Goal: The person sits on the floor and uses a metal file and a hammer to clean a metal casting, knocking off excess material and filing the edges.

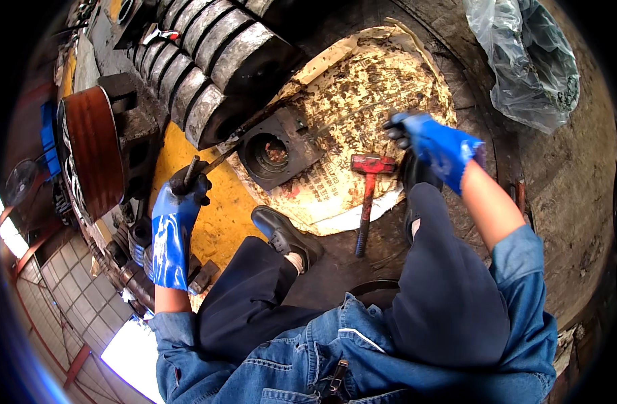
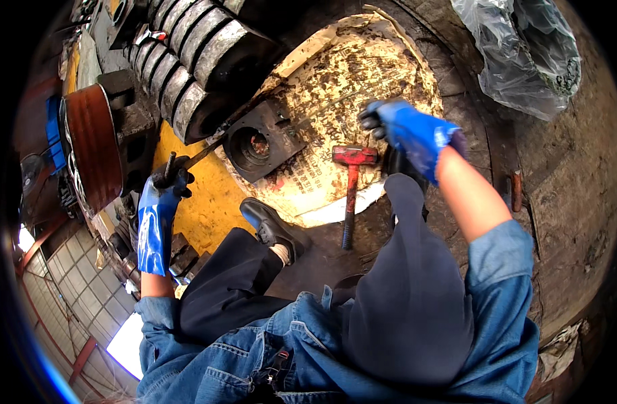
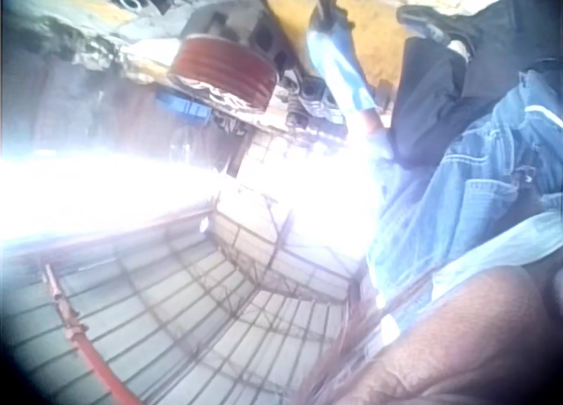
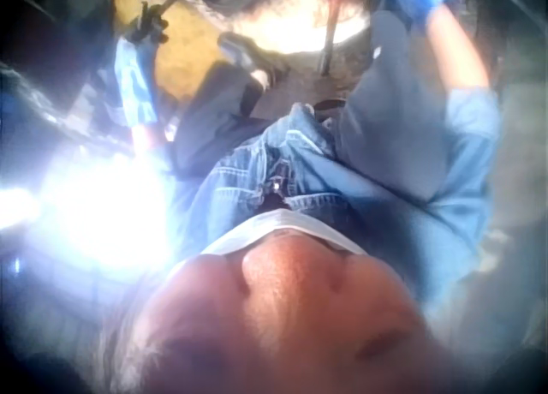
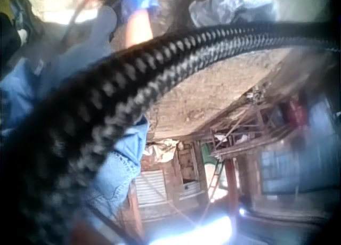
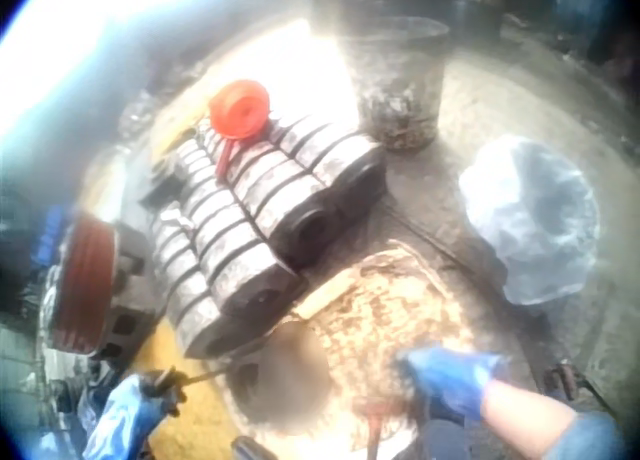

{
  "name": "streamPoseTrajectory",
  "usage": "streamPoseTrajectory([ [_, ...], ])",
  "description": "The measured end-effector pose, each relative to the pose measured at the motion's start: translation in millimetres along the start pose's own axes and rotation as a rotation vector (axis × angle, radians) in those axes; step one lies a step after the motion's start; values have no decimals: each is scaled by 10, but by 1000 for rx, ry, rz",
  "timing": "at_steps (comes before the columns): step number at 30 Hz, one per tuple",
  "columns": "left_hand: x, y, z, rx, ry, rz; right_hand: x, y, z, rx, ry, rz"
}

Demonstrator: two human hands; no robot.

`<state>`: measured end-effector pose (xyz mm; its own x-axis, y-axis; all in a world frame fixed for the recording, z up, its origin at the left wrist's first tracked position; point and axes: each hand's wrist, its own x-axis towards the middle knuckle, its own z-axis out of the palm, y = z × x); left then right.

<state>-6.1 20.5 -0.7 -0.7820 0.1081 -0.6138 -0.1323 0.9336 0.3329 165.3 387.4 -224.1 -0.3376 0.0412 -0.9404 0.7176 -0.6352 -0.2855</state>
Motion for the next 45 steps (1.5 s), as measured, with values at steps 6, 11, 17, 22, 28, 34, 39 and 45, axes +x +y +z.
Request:
streamPoseTrajectory([
  [6, -73, 155, -11, -28, -5, 18, 6, -399, -926, -846, 359, -646],
  [11, -326, 292, -36, -180, 69, 30, -398, -700, -336, -846, 469, -1029],
  [17, -98, 1006, 461, -173, 27, 423, -765, -357, 958, -372, -537, -874],
  [22, -378, 1873, 1172, 600, 132, 310, -999, -422, 1098, 0, -491, -693],
  [28, -87, 1422, 1250, 220, 194, 1018, -666, -523, 635, 387, -373, -187],
  [34, 586, -149, 684, 416, 184, 266, -1082, -485, 419, -509, -183, -337],
  [39, 521, -499, 1093, -297, -140, -271, -1133, -330, 146, -1255, -346, -966],
  [45, 556, -669, 1187, -377, -171, -219, -1241, -255, 384, -1375, -343, -639],
])
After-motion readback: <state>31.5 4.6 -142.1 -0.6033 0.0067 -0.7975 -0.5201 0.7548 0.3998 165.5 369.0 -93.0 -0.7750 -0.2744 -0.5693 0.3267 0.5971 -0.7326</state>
